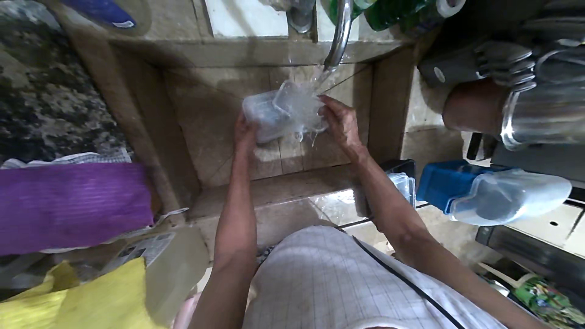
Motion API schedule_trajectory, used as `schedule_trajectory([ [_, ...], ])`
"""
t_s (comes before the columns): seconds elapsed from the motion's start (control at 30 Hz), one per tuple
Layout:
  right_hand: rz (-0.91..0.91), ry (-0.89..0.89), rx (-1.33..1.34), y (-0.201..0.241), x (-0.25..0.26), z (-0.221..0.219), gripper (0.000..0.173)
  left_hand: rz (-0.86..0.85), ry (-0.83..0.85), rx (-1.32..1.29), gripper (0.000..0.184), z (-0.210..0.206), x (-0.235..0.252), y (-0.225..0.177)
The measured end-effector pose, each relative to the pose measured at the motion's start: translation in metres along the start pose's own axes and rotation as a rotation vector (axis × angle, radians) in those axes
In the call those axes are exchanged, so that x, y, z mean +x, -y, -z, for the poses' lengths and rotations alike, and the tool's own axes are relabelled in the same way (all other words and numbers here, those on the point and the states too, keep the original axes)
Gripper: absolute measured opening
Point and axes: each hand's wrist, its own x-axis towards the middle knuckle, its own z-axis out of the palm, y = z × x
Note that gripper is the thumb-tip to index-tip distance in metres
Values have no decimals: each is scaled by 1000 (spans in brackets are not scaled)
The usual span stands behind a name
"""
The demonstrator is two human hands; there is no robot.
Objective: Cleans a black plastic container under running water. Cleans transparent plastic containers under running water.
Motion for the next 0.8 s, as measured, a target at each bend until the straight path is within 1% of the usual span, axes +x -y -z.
schedule_trajectory([
  [0.1,-256,70,194,2,17,5,35,36,-11,12,66,6,0,-1],
  [0.13,-302,98,244,-1,23,4,35,49,-11,-6,66,6,-1,-3],
  [0.2,-338,134,317,-8,33,-2,32,64,-24,-21,65,7,-2,-5],
  [0.3,-346,148,283,-19,43,-10,32,56,-18,-33,63,6,0,-6],
  [0.33,-365,115,261,-23,45,-11,34,42,-8,-40,61,5,0,-6],
  [0.4,-419,22,210,-29,49,-13,48,36,6,-62,60,4,1,-6],
  [0.47,-487,-47,243,-33,50,-14,63,38,17,-81,59,3,0,-7],
  [0.5,-525,-57,279,-33,50,-15,66,47,23,-96,59,0,-1,-9],
  [0.53,-548,-59,332,-35,49,-18,64,59,27,-112,59,-2,-2,-12],
  [0.6,-572,-47,465,-39,46,-27,52,74,42,-151,58,-8,-2,-12],
  [0.67,-578,-25,545,-41,44,-32,44,43,78,-203,59,-12,2,-6],
  [0.73,-564,-24,563,-43,42,-33,39,23,104,-217,58,-14,4,-8],
  [0.8,-541,-30,556,-46,41,-34,39,10,103,-207,55,-15,2,-12],
])
